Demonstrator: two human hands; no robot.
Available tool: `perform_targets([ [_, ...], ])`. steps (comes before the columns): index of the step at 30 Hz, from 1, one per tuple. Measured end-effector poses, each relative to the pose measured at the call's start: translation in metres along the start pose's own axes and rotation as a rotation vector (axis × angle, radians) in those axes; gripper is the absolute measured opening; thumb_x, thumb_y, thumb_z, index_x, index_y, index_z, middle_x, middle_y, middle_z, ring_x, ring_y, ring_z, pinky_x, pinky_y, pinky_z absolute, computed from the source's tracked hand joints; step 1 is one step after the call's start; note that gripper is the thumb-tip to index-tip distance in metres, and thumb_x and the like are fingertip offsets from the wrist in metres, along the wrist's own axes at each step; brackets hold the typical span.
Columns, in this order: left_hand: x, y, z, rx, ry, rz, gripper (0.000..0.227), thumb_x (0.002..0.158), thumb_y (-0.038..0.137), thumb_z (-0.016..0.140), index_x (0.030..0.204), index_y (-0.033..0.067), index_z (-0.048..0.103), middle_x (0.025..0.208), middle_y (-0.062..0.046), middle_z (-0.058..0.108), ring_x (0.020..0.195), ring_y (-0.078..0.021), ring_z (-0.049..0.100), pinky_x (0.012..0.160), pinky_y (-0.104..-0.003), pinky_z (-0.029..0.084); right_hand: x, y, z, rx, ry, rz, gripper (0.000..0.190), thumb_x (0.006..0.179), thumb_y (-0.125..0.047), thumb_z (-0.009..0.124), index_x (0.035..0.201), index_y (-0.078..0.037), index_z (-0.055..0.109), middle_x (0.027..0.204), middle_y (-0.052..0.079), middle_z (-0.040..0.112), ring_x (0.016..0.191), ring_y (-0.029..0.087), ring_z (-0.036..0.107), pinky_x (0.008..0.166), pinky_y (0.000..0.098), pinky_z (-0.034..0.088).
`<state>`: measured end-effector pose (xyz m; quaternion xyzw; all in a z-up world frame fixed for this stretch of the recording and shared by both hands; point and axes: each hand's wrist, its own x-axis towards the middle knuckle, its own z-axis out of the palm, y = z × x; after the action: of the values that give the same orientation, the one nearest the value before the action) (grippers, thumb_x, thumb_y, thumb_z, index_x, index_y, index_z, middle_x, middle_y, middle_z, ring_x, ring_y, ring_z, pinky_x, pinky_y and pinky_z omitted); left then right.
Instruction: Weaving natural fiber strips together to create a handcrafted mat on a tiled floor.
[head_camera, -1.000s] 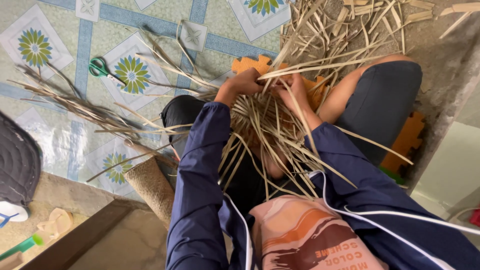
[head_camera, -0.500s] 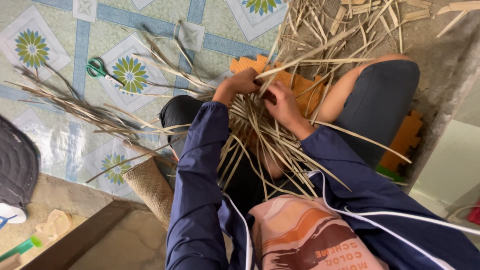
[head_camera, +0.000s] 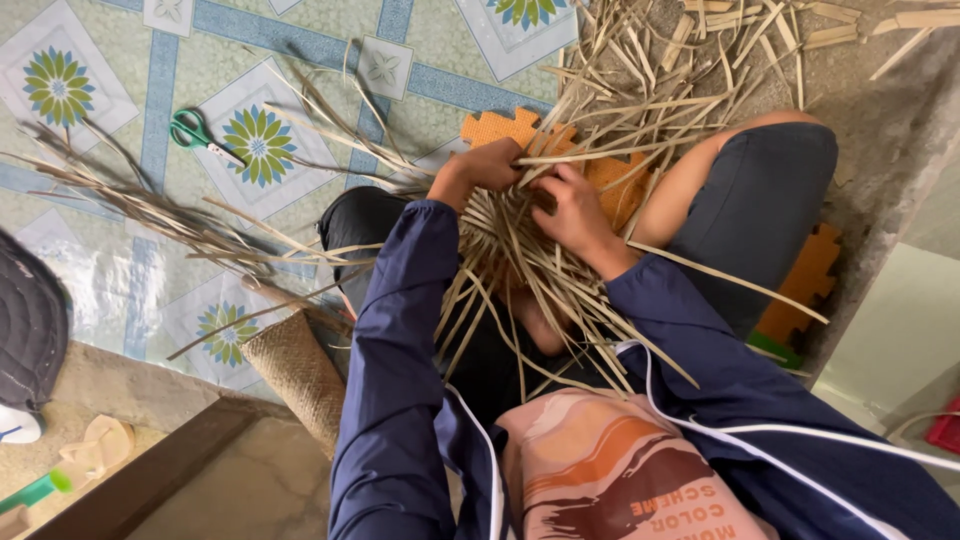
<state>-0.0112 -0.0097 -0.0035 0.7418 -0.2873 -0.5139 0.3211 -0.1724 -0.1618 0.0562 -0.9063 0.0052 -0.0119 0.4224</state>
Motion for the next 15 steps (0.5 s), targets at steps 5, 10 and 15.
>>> perform_targets([
  [5,-0.009,0.009,-0.006,-0.024,-0.006,-0.007,0.026,0.079,0.033,0.076,0.086,0.0075,0.077,0.071,-0.01,0.066,0.067,-0.0283,0.065,0.07,-0.039,0.051,-0.007,0.01,0.006,-0.117,-0.036,-0.041,0.017,0.088,-0.01,0.075,0.105,-0.008,0.074,0.096,0.013,0.066,0.092,0.04,0.069,0.081,0.0468,0.06],
  [10,0.0,-0.001,-0.004,-0.044,0.023,0.005,0.029,0.081,0.032,0.077,0.086,0.0038,0.077,0.069,-0.013,0.064,0.066,-0.032,0.064,0.07,-0.042,0.051,-0.003,0.02,0.008,-0.031,-0.011,-0.03,0.015,0.089,-0.006,0.069,0.103,-0.009,0.072,0.087,0.013,0.068,0.088,0.039,0.07,0.078,0.0465,0.059],
  [15,-0.002,0.008,0.002,0.001,0.057,-0.016,0.039,0.081,0.036,0.078,0.095,-0.0004,0.077,0.081,-0.023,0.068,0.086,-0.0457,0.069,0.077,-0.05,0.05,0.007,0.006,-0.002,0.096,0.018,0.086,0.017,0.087,-0.004,0.072,0.102,-0.011,0.075,0.092,0.016,0.074,0.096,0.039,0.072,0.082,0.0466,0.058],
])
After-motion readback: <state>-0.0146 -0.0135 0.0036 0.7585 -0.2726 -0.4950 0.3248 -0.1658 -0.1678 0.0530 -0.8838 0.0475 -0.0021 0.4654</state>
